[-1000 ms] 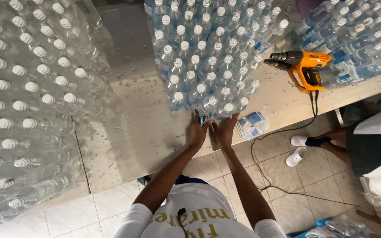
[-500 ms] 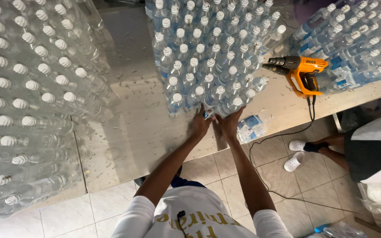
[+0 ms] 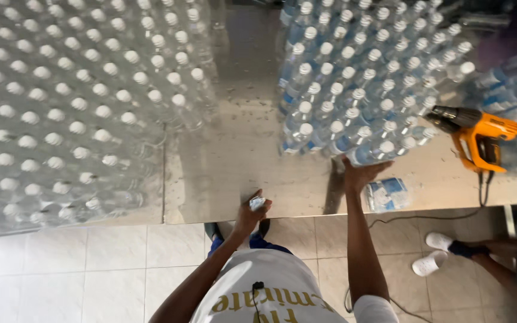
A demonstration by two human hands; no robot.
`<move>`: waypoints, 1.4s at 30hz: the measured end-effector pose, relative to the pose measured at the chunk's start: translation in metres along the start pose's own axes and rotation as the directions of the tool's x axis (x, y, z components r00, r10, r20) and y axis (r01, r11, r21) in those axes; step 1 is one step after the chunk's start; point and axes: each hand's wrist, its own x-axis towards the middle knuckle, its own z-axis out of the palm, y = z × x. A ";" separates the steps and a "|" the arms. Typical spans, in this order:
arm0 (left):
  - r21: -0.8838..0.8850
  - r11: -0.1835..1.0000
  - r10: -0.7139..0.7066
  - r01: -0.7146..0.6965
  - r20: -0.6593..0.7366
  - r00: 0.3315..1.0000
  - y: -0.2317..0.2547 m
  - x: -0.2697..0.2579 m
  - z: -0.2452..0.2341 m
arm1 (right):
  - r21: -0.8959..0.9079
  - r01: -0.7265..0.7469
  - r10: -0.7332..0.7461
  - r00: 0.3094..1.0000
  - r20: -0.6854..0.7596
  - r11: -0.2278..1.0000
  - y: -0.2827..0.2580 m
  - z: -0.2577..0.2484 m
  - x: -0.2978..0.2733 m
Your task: The person stands at a table and repeatedly picks up clear plastic bottles, applies a small rectangular label to the neck of each bottle, and places the labeled bottle into a large stack of similar bottles. The person handles the bottles and labels by hand.
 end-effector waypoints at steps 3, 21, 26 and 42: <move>-0.360 0.931 0.011 -0.058 -0.130 0.991 0.017 -0.040 -0.077 | 0.106 0.029 -0.012 0.987 -0.158 0.994 0.004 0.013 -0.037; -0.841 0.436 -0.092 -0.321 -0.397 0.913 0.114 -0.207 -0.249 | 0.601 0.394 -0.708 0.230 0.668 0.695 -0.226 0.250 -0.491; -0.863 0.453 -0.074 -0.223 -0.285 0.956 0.136 -0.195 -0.248 | 0.401 0.256 -0.469 0.319 0.824 0.880 -0.244 0.177 -0.459; -0.800 0.599 0.070 0.050 0.114 0.991 0.189 -0.104 -0.147 | 0.372 0.364 -0.488 0.808 0.329 0.854 -0.154 0.075 -0.286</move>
